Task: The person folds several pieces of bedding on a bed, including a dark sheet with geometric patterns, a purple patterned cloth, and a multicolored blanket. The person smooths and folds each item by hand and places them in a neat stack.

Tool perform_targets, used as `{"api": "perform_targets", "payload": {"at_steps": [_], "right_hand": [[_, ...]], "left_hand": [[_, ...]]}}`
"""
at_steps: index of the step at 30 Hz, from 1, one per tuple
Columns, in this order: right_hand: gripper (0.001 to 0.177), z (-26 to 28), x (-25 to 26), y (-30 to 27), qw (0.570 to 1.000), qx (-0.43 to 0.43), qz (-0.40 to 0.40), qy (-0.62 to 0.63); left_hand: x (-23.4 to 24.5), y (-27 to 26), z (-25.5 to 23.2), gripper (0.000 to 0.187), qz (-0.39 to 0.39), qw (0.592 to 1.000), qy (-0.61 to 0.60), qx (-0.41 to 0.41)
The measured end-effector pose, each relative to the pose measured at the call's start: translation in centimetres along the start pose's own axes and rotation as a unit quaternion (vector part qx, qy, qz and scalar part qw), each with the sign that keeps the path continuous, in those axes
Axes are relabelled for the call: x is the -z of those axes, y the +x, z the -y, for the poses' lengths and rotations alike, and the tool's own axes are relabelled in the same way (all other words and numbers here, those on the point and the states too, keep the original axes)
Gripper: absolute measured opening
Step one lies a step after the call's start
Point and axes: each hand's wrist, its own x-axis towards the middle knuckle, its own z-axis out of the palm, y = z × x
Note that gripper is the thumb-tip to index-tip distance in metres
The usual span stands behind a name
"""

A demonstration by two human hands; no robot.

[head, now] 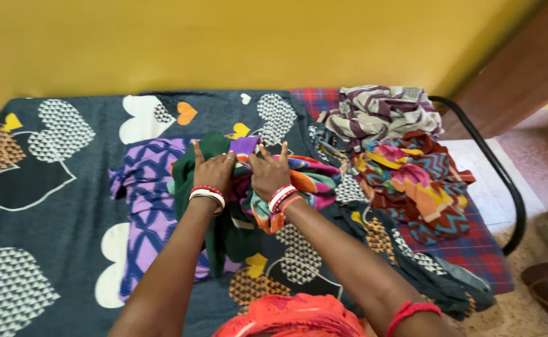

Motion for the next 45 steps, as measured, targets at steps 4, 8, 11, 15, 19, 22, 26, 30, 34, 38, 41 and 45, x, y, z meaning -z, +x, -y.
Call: {"api": "perform_targets", "payload": {"at_steps": [4, 8, 11, 15, 19, 22, 26, 30, 34, 38, 41, 45], "right_hand": [[0.030, 4.5, -2.3, 3.3, 0.999, -0.020, -0.010, 0.025], [0.034, 8.0, -4.8, 5.2, 0.999, -0.035, 0.032, 0.013], [0.055, 10.0, -6.8, 5.5, 0.983, -0.062, 0.166, 0.051], [0.070, 11.1, -8.7, 2.5, 0.950, -0.046, 0.304, 0.043], [0.053, 10.2, -9.7, -1.5, 0.920, -0.062, 0.385, 0.040], [0.049, 8.9, -9.9, -3.3, 0.897, -0.115, 0.424, 0.051], [0.047, 6.8, -9.3, -4.9, 0.919, -0.115, 0.378, 0.007], [0.049, 4.7, -8.0, -6.5, 0.919, -0.165, 0.356, 0.023], [0.050, 3.0, -6.3, -8.7, 0.911, -0.218, 0.351, 0.010], [0.049, 0.8, -4.2, -11.4, 0.908, -0.259, 0.329, -0.011], [0.049, -0.8, -3.0, -12.7, 0.901, -0.297, 0.316, -0.012], [0.049, -2.9, -2.1, -14.1, 0.893, -0.333, 0.303, -0.019]], "left_hand": [[1.6, -0.8, 5.4, 0.030, -0.040, 0.999, 0.009, 0.018], [1.7, -3.2, 9.0, 0.039, -0.061, 0.997, 0.039, 0.040], [0.8, -5.7, 10.1, 0.034, 0.049, 0.988, 0.037, 0.142], [-1.4, -9.4, 10.0, 0.057, 0.244, 0.933, 0.017, 0.263], [-3.8, -11.5, 8.5, 0.064, 0.345, 0.894, -0.040, 0.283], [-5.7, -11.7, 6.5, 0.054, 0.328, 0.898, -0.084, 0.281], [-7.0, -11.1, 4.6, 0.067, 0.334, 0.901, -0.096, 0.259], [-7.3, -10.6, 2.4, 0.065, 0.327, 0.911, -0.107, 0.229], [-7.4, -10.2, -0.3, 0.073, 0.372, 0.898, -0.124, 0.199], [-7.6, -10.5, -3.1, 0.064, 0.327, 0.927, -0.113, 0.144], [-7.6, -9.8, -4.6, 0.058, 0.364, 0.912, -0.117, 0.151], [-7.5, -9.7, -5.7, 0.058, 0.315, 0.930, -0.123, 0.141]]}}
